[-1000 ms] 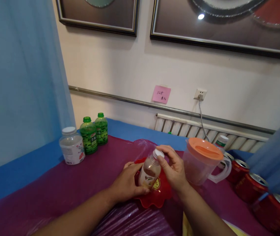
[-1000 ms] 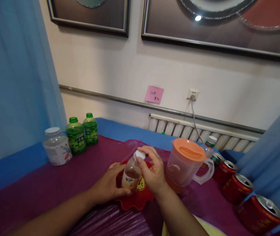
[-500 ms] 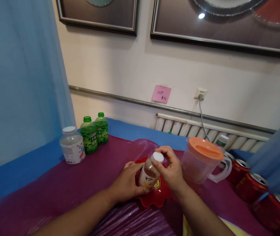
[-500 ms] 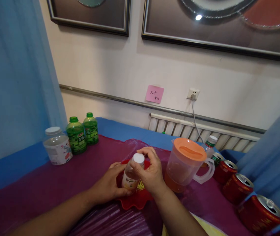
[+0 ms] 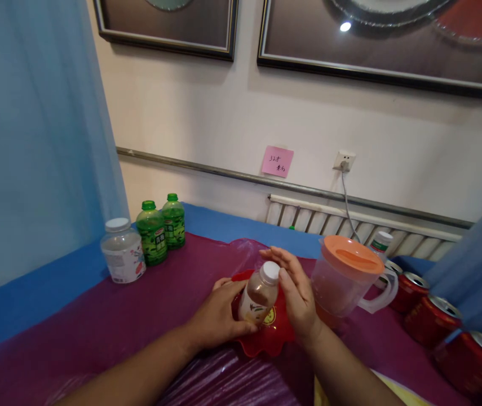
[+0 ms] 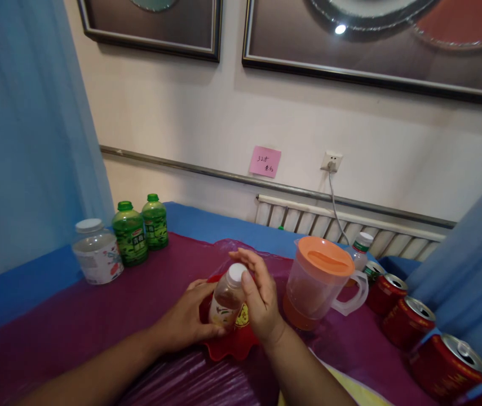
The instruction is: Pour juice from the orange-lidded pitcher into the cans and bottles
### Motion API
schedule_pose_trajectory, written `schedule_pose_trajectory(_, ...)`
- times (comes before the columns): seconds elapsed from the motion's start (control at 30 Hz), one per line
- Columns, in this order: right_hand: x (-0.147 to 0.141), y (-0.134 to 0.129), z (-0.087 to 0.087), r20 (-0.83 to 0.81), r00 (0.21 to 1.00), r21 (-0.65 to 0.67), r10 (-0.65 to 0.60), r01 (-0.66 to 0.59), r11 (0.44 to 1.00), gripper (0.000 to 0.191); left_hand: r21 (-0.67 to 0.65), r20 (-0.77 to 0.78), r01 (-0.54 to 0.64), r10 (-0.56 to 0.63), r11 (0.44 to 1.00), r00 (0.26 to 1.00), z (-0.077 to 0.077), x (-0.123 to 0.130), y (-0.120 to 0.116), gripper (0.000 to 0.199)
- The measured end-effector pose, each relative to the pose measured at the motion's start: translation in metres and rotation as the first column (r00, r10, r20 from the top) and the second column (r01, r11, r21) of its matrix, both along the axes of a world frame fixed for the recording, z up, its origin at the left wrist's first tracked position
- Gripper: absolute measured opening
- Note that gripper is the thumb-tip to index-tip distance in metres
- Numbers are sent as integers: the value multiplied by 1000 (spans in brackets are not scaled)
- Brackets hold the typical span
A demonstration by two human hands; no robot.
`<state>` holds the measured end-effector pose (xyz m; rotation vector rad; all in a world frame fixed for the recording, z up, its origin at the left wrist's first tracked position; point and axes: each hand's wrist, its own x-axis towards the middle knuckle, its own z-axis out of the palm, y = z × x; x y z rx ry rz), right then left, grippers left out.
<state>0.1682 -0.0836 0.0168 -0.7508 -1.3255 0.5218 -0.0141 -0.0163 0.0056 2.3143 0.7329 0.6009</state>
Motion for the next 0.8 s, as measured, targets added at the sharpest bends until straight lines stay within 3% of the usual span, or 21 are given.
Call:
schedule_pose_trajectory(0.13,-3,4,-5,-17,996,-47,-92,92,995,31,14,-11,-6,7,1000,1000,-1,0,1,60)
schedule_pose_trajectory(0.23,-4,9,-10,-18,981,-50,-196,195,980,52,20,-21,6,-5,1000,1000,0,1,0,62)
schedule_pose_trajectory(0.33,-4,9,-11,-10,989,-21,-150,150,988,65,14,-21,6,-5,1000,1000,0,2,-1,60)
schedule_pose_trajectory(0.43,-4,3,-6,15,997,5,-71,71,997,54,20,-14,-5,6,1000,1000,0,1,-1,59)
schedule_pose_trajectory(0.57,-6,-1,-5,-6,998,7,-63,63,998,39,23,-13,-16,17,1000,1000,-2,1,1,67)
schedule_pose_trajectory(0.7,-7,4,-14,22,984,-5,-178,178,984,33,22,-9,-8,8,1000,1000,-2,1,1,59)
schedule_pose_trajectory(0.8,-5,8,-20,52,959,7,-278,278,960,48,26,-9,4,-4,1000,1000,-1,1,0,58)
